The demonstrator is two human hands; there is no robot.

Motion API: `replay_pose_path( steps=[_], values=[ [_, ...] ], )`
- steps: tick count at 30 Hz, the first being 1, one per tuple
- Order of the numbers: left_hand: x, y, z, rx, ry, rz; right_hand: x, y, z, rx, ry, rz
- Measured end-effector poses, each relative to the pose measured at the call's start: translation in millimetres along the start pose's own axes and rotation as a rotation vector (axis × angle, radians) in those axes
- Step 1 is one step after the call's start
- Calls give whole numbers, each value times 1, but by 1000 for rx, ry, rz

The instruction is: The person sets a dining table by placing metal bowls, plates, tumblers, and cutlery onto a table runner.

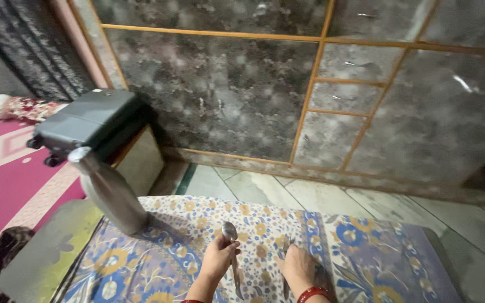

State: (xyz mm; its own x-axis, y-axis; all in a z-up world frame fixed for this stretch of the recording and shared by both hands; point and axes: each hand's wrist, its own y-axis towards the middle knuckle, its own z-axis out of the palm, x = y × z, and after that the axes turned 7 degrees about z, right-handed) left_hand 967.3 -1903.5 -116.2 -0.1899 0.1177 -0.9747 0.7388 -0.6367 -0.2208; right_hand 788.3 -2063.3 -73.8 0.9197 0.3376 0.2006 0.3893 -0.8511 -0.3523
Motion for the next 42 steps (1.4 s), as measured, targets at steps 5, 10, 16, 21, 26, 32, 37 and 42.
replay_pose_path(
  steps=[5, 10, 16, 21, 26, 32, 37, 42],
  values=[
    [-34, -22, -22, -48, -148, -35, -1, 34, 37, -87, 5, -121],
    [-64, -52, -53, -116, -134, -100, 70, 37, 56, 431, 748, 8],
    [-86, -91, -127, -222, -226, 30, 202, -56, 25, 808, 896, -388],
    [-96, -160, -222, -410, -210, 165, 292, -169, 16, 987, 871, -545],
    [-106, -277, -320, -612, -358, 221, 355, -312, 36, 1086, 773, -761],
    [-118, -459, -420, -832, -375, 448, 425, -493, 95, 1134, 610, -916],
    [-110, -607, -464, -1068, -310, 395, 434, -642, 127, 1207, 392, -1089],
    [-87, -711, -495, -1238, -311, 413, 429, -773, 155, 1383, 287, -1160]
  ],
)
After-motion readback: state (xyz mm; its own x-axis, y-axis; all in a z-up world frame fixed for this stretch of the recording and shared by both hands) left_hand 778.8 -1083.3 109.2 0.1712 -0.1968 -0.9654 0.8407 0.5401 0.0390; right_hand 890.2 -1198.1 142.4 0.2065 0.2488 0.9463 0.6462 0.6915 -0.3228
